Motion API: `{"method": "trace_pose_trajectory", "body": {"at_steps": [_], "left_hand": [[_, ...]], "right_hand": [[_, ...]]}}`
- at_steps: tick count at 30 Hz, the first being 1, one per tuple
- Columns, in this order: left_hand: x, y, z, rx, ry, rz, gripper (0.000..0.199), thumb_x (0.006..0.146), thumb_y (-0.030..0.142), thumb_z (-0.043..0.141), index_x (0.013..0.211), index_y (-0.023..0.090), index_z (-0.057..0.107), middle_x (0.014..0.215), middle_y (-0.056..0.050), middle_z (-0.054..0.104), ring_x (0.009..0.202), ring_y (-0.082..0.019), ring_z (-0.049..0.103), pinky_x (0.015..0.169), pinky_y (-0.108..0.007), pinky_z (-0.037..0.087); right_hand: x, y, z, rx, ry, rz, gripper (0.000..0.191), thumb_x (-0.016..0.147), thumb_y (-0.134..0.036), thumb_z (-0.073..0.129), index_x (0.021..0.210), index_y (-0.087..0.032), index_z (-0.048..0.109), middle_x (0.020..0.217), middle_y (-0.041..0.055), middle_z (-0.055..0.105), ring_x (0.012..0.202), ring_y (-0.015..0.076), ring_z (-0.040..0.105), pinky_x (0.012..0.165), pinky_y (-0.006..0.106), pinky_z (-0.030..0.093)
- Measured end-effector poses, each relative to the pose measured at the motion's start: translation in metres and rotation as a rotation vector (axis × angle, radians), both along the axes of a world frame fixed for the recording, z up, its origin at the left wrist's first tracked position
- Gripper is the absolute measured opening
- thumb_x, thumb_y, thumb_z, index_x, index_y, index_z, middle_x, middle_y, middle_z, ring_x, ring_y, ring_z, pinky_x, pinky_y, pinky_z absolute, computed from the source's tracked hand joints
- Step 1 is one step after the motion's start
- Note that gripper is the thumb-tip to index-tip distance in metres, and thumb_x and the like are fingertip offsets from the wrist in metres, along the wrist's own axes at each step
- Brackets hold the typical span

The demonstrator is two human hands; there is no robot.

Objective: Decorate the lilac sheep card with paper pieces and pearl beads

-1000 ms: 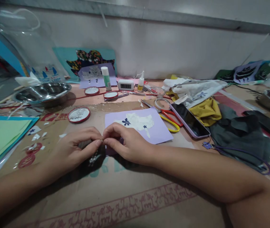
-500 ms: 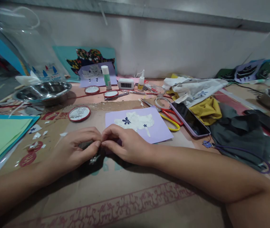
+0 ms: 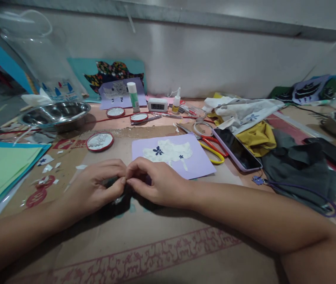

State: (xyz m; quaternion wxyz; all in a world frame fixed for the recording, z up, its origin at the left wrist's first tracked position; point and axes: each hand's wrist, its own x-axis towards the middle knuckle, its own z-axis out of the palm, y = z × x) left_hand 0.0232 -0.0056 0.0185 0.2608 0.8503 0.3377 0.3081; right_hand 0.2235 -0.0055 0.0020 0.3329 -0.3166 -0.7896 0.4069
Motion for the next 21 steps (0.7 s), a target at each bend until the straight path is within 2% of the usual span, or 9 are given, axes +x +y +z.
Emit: {"method": "trace_pose_trajectory", "body": {"at_steps": [4,10,17,21], "left_hand": [[-0.0015,-0.0004,-0.0010,-0.016,0.005,0.007,0.025,0.088,0.013,0.048,0.067,0.017,0.061,0.069,0.001,0.061,0.066,-0.010,0.058,0.062,-0.020,0.044],[-0.0038,-0.0018,-0.0007,-0.028,-0.013,-0.025,0.024,0.093,0.017,0.046,0.083,0.018,0.068,0.080,-0.001,0.065,0.075,-0.013,0.061,0.069,-0.023,0.047],[-0.0023,-0.0014,0.0006,-0.018,0.002,-0.023,0.024,0.093,0.017,0.048,0.077,0.017,0.066,0.074,-0.001,0.063,0.071,-0.012,0.059,0.066,-0.023,0.045],[-0.0028,-0.0009,-0.0006,-0.035,0.004,-0.021,0.023,0.090,0.016,0.048,0.073,0.018,0.064,0.073,0.000,0.064,0.070,-0.012,0.060,0.066,-0.022,0.046]], "right_hand": [[0.0016,0.0019,0.0014,-0.021,0.024,-0.014,0.004,0.091,-0.022,0.060,0.093,-0.021,0.056,0.081,-0.0008,0.065,0.071,0.0122,0.061,0.066,0.023,0.049],[0.0027,0.0061,0.0052,-0.125,0.082,-0.040,0.007,0.090,-0.022,0.062,0.090,-0.020,0.056,0.080,-0.0016,0.063,0.071,0.0113,0.060,0.067,0.023,0.048],[0.0028,0.0060,0.0058,-0.116,0.070,-0.054,0.008,0.088,-0.021,0.063,0.086,-0.021,0.056,0.080,-0.0019,0.064,0.073,0.0120,0.060,0.071,0.025,0.049],[0.0033,0.0040,0.0048,-0.180,0.086,-0.008,0.002,0.094,-0.022,0.054,0.093,-0.021,0.054,0.080,-0.0009,0.064,0.073,0.0130,0.063,0.071,0.026,0.053]]}}
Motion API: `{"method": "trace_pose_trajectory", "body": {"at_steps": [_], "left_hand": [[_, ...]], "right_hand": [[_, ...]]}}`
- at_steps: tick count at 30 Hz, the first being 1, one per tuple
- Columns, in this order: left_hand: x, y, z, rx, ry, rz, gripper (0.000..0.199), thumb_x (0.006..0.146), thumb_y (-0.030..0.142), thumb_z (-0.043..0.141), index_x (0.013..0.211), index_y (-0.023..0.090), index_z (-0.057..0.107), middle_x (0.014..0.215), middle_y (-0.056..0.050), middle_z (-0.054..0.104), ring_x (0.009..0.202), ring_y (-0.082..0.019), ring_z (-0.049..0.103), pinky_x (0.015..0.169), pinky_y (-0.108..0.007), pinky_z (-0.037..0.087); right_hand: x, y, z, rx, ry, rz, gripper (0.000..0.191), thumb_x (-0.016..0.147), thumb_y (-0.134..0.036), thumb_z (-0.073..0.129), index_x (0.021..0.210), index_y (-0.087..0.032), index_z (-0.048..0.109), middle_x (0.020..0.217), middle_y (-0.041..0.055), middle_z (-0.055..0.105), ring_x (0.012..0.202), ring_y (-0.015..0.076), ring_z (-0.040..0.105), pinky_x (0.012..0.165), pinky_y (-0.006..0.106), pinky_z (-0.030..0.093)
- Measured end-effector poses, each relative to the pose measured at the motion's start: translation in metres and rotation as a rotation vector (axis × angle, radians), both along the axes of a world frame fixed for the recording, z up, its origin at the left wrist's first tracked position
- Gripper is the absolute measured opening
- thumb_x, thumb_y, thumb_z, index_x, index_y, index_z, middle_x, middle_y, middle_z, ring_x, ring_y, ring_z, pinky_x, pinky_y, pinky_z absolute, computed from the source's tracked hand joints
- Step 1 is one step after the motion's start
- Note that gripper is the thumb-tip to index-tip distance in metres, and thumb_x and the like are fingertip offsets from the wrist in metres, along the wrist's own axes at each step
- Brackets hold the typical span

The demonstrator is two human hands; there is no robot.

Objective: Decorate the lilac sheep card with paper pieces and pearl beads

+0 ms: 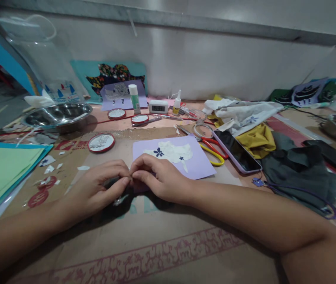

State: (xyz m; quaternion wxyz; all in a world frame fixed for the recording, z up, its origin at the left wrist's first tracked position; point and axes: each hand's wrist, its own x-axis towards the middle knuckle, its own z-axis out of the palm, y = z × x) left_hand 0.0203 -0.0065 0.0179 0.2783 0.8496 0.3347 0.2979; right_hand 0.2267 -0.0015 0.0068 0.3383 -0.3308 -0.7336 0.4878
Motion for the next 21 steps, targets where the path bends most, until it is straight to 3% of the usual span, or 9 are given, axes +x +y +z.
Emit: {"method": "trace_pose_trajectory", "body": {"at_steps": [6,16,21], "left_hand": [[0.0007,0.0011,0.0004,-0.011,-0.023,0.012,0.023,0.088,0.016,0.049,0.070,0.018,0.063,0.071,0.001,0.064,0.068,-0.012,0.060,0.065,-0.022,0.046],[0.0006,0.0010,-0.0001,0.013,-0.019,0.002,0.023,0.088,0.014,0.050,0.068,0.018,0.060,0.068,0.002,0.060,0.065,-0.009,0.057,0.062,-0.018,0.043],[0.0019,0.0015,0.0001,0.032,-0.015,0.017,0.024,0.087,0.014,0.049,0.064,0.018,0.056,0.065,0.003,0.056,0.062,-0.009,0.054,0.058,-0.018,0.041]], "right_hand": [[-0.0001,-0.0024,-0.0026,-0.134,0.064,0.046,0.006,0.100,-0.025,0.048,0.099,-0.021,0.052,0.079,-0.0008,0.064,0.073,0.0133,0.066,0.071,0.028,0.056],[-0.0008,-0.0030,-0.0033,-0.027,0.055,0.081,0.002,0.097,-0.021,0.051,0.098,-0.022,0.050,0.080,-0.0010,0.063,0.073,0.0125,0.064,0.070,0.025,0.052],[-0.0020,-0.0028,-0.0037,0.044,0.017,0.057,0.010,0.093,-0.023,0.060,0.096,-0.021,0.051,0.084,-0.0012,0.062,0.076,0.0123,0.062,0.071,0.025,0.049]]}}
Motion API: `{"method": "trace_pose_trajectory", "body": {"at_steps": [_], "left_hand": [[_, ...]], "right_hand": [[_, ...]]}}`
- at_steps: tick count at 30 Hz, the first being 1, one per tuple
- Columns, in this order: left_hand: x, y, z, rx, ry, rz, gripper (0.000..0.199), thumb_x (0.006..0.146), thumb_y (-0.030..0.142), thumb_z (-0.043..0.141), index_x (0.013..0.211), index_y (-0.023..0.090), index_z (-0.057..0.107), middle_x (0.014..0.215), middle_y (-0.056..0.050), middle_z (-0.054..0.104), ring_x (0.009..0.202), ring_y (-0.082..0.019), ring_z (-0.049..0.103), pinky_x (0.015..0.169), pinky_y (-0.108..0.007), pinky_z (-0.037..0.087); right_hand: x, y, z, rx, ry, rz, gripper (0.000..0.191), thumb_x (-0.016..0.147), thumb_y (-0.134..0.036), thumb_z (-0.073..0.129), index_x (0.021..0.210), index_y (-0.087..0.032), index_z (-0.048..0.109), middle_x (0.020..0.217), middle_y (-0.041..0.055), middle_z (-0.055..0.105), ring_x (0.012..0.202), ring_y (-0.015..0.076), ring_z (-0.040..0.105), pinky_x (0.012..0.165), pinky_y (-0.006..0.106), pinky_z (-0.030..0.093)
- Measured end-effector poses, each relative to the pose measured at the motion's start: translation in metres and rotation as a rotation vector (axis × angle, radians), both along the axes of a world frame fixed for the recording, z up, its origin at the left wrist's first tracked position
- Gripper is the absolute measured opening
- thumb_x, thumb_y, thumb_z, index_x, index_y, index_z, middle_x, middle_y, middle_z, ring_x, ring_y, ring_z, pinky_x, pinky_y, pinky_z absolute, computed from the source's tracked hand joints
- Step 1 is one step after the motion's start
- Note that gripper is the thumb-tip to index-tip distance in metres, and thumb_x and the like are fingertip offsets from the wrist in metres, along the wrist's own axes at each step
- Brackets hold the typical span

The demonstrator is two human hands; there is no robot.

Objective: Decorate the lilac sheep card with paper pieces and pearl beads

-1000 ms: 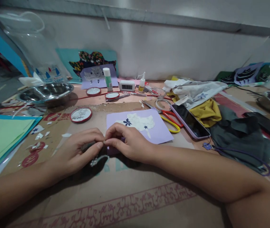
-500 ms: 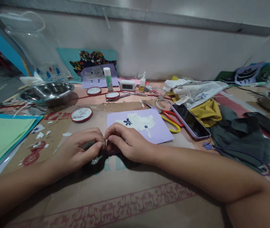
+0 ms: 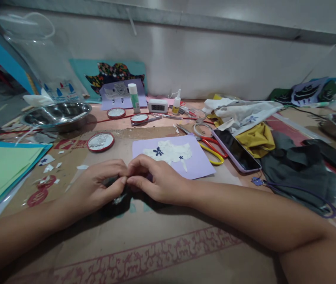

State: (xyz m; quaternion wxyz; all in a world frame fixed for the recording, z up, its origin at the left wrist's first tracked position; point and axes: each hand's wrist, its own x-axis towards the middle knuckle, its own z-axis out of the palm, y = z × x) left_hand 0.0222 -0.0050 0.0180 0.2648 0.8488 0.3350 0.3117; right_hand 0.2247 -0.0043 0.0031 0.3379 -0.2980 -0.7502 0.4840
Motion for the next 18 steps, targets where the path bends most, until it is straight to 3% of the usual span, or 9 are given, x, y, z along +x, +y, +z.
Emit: {"method": "trace_pose_trajectory", "body": {"at_steps": [7,12,18], "left_hand": [[0.0001,0.0005,-0.0015,-0.026,0.025,-0.005,0.025,0.087,0.013,0.047,0.064,0.017,0.056,0.066,0.003,0.056,0.063,-0.009,0.054,0.060,-0.019,0.041],[-0.0024,-0.0021,0.0010,-0.025,0.019,-0.026,0.025,0.090,0.014,0.043,0.071,0.017,0.060,0.072,0.001,0.059,0.069,-0.011,0.057,0.065,-0.021,0.044],[-0.0028,-0.0034,0.0004,-0.041,0.002,-0.054,0.020,0.094,0.021,0.051,0.082,0.016,0.067,0.077,0.000,0.064,0.073,-0.012,0.059,0.069,-0.022,0.046]], "right_hand": [[-0.0003,-0.0004,-0.0017,0.116,-0.044,-0.005,0.007,0.093,-0.020,0.059,0.097,-0.020,0.053,0.085,-0.0007,0.062,0.075,0.0110,0.060,0.069,0.023,0.048],[0.0005,0.0010,-0.0020,0.046,0.022,-0.008,0.005,0.094,-0.020,0.056,0.098,-0.020,0.053,0.085,-0.0008,0.062,0.073,0.0108,0.060,0.068,0.023,0.048],[0.0013,0.0024,0.0004,0.011,0.022,-0.043,0.006,0.092,-0.018,0.057,0.095,-0.020,0.053,0.082,-0.0018,0.061,0.074,0.0112,0.060,0.070,0.024,0.048]]}}
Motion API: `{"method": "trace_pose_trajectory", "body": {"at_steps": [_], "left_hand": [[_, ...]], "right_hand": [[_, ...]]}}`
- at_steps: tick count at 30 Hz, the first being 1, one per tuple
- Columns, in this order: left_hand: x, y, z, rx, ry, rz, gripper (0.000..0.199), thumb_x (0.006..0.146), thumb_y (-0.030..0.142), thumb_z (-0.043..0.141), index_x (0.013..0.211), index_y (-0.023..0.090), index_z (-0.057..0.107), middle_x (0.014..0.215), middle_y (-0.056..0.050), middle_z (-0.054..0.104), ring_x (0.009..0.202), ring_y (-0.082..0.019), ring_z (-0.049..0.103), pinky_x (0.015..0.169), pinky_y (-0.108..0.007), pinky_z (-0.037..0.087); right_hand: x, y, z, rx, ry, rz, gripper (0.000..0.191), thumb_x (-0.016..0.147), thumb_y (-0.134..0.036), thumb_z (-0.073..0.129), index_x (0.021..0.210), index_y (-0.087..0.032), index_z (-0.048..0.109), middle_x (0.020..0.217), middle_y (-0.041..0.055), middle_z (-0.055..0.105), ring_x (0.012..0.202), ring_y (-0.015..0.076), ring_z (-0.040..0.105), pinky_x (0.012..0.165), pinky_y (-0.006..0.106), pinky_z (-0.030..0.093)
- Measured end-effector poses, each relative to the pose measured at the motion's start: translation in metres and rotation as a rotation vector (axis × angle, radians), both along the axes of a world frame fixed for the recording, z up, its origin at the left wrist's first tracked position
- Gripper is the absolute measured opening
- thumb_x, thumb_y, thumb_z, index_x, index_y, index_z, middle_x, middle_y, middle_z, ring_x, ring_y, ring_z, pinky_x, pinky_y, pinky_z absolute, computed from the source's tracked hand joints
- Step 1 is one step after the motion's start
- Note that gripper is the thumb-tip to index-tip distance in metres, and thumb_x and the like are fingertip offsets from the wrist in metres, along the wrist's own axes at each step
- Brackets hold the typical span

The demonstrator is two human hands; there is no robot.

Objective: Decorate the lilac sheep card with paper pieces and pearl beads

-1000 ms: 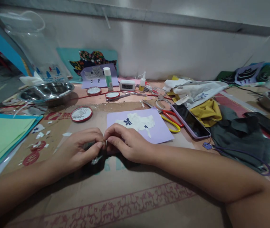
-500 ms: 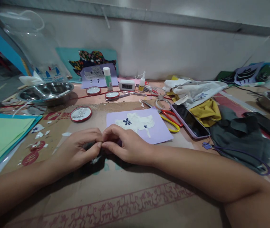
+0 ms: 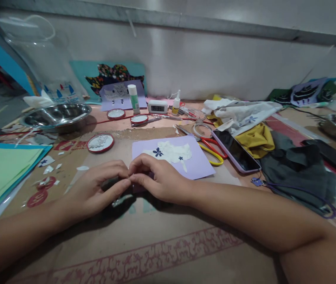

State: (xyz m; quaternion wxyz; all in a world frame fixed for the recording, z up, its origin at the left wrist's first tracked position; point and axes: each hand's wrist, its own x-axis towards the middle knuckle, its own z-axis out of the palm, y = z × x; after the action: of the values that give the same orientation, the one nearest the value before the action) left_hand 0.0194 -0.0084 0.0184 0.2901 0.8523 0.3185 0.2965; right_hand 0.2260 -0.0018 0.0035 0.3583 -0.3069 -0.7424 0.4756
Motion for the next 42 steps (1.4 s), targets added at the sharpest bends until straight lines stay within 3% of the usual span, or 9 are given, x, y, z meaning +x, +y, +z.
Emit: {"method": "trace_pose_trajectory", "body": {"at_steps": [17,24,42], "left_hand": [[0.0015,0.0040,-0.0016,0.025,0.037,-0.007,0.027,0.094,0.016,0.042,0.072,0.016,0.058,0.072,0.001,0.057,0.068,-0.011,0.054,0.064,-0.022,0.042],[0.0001,0.0046,-0.0025,0.046,0.050,-0.011,0.027,0.093,0.015,0.042,0.070,0.017,0.056,0.070,0.001,0.055,0.066,-0.010,0.053,0.062,-0.021,0.041],[0.0036,0.0039,-0.0034,0.075,0.081,0.016,0.026,0.091,0.016,0.043,0.067,0.019,0.052,0.067,0.001,0.053,0.065,-0.012,0.052,0.061,-0.024,0.040]], "right_hand": [[0.0020,0.0003,0.0000,0.009,-0.011,0.034,0.002,0.096,-0.018,0.051,0.098,-0.020,0.051,0.083,-0.0003,0.062,0.074,0.0120,0.061,0.068,0.025,0.050],[0.0011,-0.0002,-0.0023,-0.063,0.034,0.092,0.002,0.098,-0.019,0.048,0.099,-0.021,0.049,0.081,-0.0010,0.062,0.073,0.0117,0.063,0.068,0.025,0.051],[-0.0006,-0.0009,-0.0007,0.083,-0.070,0.039,0.008,0.093,-0.023,0.059,0.095,-0.021,0.051,0.083,-0.0013,0.060,0.074,0.0121,0.059,0.068,0.024,0.048]]}}
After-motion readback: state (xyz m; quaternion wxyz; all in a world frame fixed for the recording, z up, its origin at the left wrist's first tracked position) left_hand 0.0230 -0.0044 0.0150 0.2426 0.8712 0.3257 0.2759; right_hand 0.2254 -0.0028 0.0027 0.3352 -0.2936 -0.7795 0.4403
